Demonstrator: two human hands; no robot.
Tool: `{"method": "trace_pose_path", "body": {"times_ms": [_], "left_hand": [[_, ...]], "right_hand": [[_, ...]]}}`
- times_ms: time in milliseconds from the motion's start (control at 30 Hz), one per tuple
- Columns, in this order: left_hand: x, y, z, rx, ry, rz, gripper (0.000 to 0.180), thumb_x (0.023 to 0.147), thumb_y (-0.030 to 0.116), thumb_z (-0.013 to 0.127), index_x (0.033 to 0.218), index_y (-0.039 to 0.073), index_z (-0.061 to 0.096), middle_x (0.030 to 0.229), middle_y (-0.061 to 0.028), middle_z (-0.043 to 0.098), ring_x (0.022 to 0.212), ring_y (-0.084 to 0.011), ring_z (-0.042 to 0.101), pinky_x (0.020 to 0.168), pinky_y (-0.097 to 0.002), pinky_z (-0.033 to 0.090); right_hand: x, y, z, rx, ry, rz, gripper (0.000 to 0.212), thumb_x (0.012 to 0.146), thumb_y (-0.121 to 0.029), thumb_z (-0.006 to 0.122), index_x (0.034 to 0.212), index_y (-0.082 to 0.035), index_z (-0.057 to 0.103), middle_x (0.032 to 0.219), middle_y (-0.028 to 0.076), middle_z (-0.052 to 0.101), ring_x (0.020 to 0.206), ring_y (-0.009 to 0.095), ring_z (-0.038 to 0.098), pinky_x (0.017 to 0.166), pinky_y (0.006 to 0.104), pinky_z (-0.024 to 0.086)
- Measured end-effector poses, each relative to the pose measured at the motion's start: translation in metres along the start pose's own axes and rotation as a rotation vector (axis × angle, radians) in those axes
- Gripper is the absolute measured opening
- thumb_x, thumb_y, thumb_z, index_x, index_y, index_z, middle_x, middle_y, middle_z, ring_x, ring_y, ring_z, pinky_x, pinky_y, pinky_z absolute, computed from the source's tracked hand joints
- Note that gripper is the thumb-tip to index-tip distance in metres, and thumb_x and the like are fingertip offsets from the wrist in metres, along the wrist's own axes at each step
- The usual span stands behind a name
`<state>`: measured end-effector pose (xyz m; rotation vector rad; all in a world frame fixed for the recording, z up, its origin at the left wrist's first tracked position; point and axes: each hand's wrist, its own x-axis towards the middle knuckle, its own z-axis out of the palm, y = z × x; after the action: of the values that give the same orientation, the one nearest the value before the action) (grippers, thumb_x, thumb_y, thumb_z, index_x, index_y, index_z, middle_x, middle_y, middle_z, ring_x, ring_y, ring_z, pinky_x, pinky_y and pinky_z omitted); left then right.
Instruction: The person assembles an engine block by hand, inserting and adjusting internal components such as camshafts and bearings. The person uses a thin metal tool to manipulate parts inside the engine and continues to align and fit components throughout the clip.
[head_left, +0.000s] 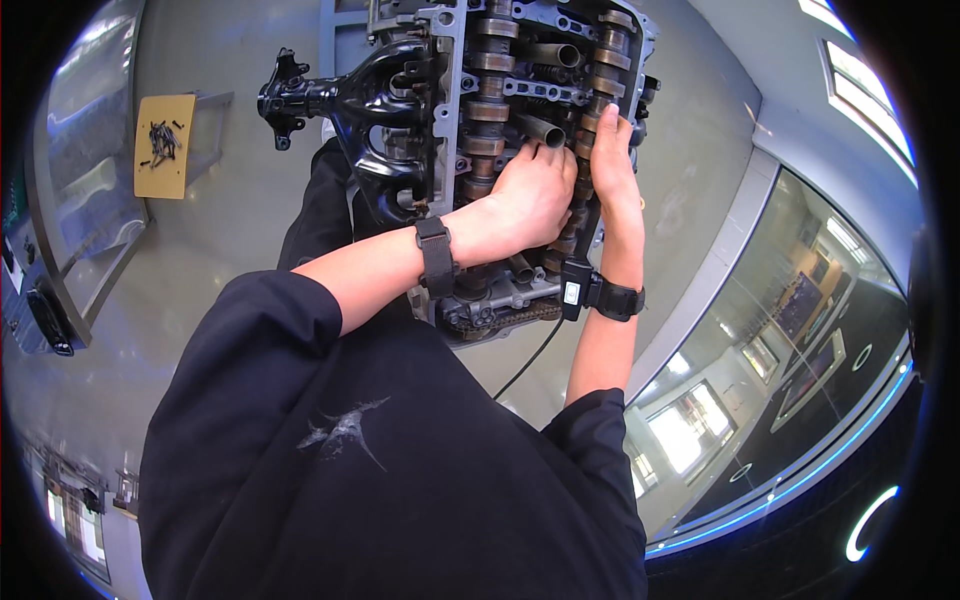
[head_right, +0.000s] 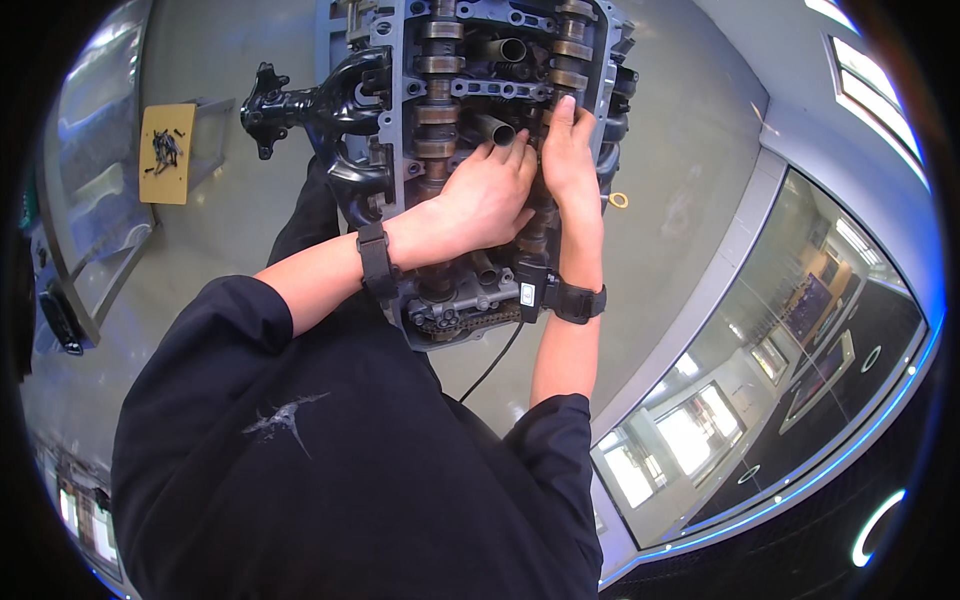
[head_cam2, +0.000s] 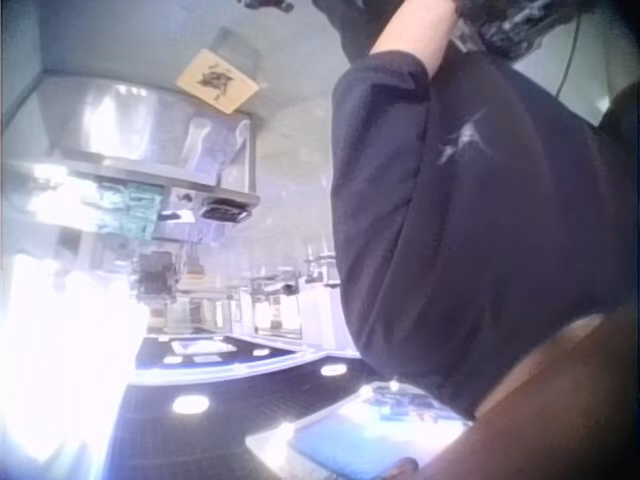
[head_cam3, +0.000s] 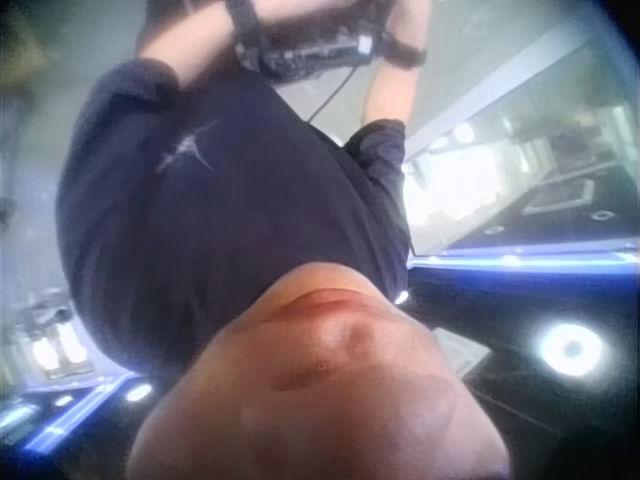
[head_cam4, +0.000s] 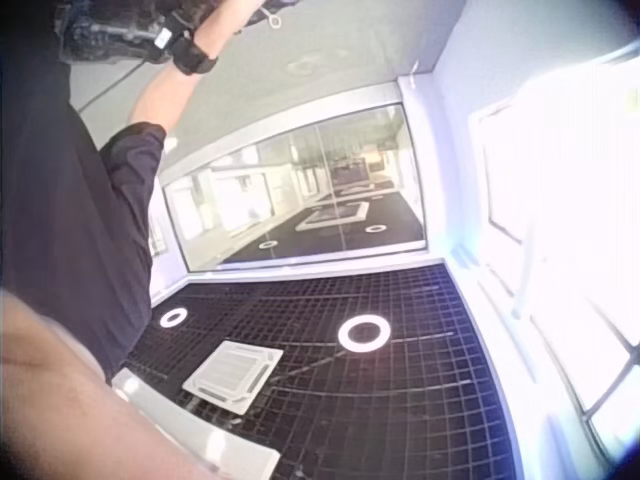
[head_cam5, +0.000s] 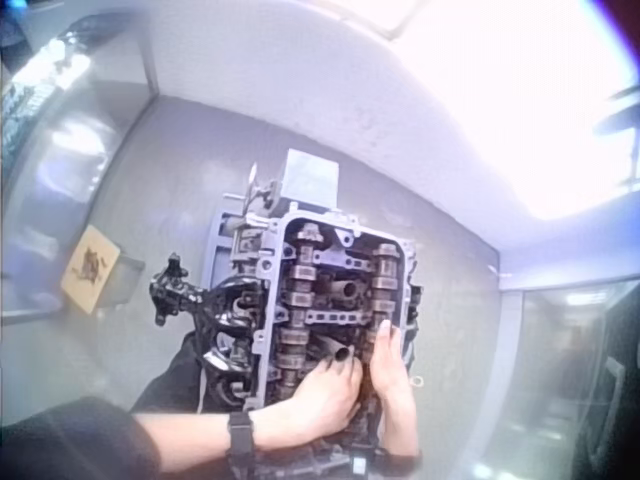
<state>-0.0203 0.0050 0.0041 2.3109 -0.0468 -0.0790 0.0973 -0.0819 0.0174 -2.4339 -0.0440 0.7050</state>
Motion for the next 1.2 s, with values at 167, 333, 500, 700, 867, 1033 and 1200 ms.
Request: {"method": "trace_pose_path", "body": {"times_ms": [167, 333, 500, 700, 867, 1033, 1200], "left_hand": [[0.0, -0.005, 0.001, 0.061, 0.012, -0.01, 0.074, 0.076, 0.032, 0.072, 0.126, -0.015, 0.046, 0.135, -0.0346, 0.044, 0.115, -0.0379, 0.055, 0.099, -0.043, 0.043], [0.005, -0.006, -0.005, -0.044, -0.092, -0.03, 0.072, 0.076, 0.032, 0.073, 0.124, -0.015, 0.047, 0.138, -0.0355, 0.04, 0.117, -0.0398, 0.054, 0.099, -0.0456, 0.044], [0.012, -0.005, 0.003, -0.067, -0.033, -0.065, 0.071, 0.076, 0.032, 0.073, 0.124, -0.013, 0.047, 0.141, -0.0345, 0.036, 0.124, -0.0445, 0.046, 0.102, -0.0487, 0.041], [0.016, -0.009, -0.002, -0.186, -0.07, -0.107, 0.073, 0.078, 0.037, 0.071, 0.126, -0.013, 0.047, 0.143, -0.0305, 0.036, 0.133, -0.0432, 0.037, 0.108, -0.0489, 0.035], [0.012, -0.012, -0.001, -0.217, -0.07, -0.103, 0.076, 0.077, 0.039, 0.072, 0.126, -0.013, 0.047, 0.142, -0.0306, 0.037, 0.134, -0.0405, 0.037, 0.108, -0.0472, 0.035], [0.012, -0.013, -0.001, -0.177, -0.058, -0.082, 0.075, 0.076, 0.037, 0.073, 0.124, -0.014, 0.048, 0.138, -0.0305, 0.04, 0.13, -0.0398, 0.041, 0.104, -0.0468, 0.038], [0.015, -0.01, -0.005, -0.149, -0.064, -0.09, 0.069, 0.073, 0.03, 0.074, 0.12, -0.014, 0.049, 0.132, -0.0314, 0.042, 0.125, -0.0434, 0.043, 0.1, -0.048, 0.042]], "right_hand": [[-0.002, -0.007, -0.01, 0.266, -0.086, 0.107, 0.054, 0.102, -0.053, 0.029, 0.123, -0.006, 0.045, 0.104, 0.009, 0.061, 0.094, 0.018, 0.059, 0.088, 0.0339, 0.048], [-0.002, -0.005, -0.009, 0.417, -0.054, 0.139, 0.049, 0.104, -0.049, 0.03, 0.121, -0.006, 0.048, 0.11, 0.01, 0.061, 0.098, 0.018, 0.059, 0.09, 0.0342, 0.046], [-0.005, -0.001, -0.01, 0.403, -0.057, 0.092, 0.056, 0.102, -0.05, 0.034, 0.126, 0.0, 0.044, 0.113, 0.011, 0.056, 0.104, 0.019, 0.054, 0.094, 0.0347, 0.042], [-0.007, 0.002, -0.008, 0.303, -0.006, 0.052, 0.061, 0.102, -0.052, 0.033, 0.13, 0.002, 0.044, 0.122, 0.015, 0.054, 0.113, 0.023, 0.049, 0.1, 0.0345, 0.037], [-0.012, 0.003, -0.008, 0.11, 0.041, -0.025, 0.064, 0.102, -0.053, 0.032, 0.129, 0.003, 0.045, 0.121, 0.018, 0.055, 0.112, 0.024, 0.052, 0.098, 0.0344, 0.039], [-0.018, -0.017, -0.003, 0.056, 0.053, 0.024, 0.064, 0.101, -0.055, 0.032, 0.13, 0.0, 0.045, 0.116, 0.019, 0.059, 0.108, 0.026, 0.055, 0.095, 0.0353, 0.041], [-0.015, -0.009, -0.002, 0.073, 0.068, 0.027, 0.063, 0.1, -0.056, 0.033, 0.13, -0.002, 0.045, 0.117, 0.021, 0.06, 0.108, 0.032, 0.057, 0.094, 0.038, 0.043]]}}
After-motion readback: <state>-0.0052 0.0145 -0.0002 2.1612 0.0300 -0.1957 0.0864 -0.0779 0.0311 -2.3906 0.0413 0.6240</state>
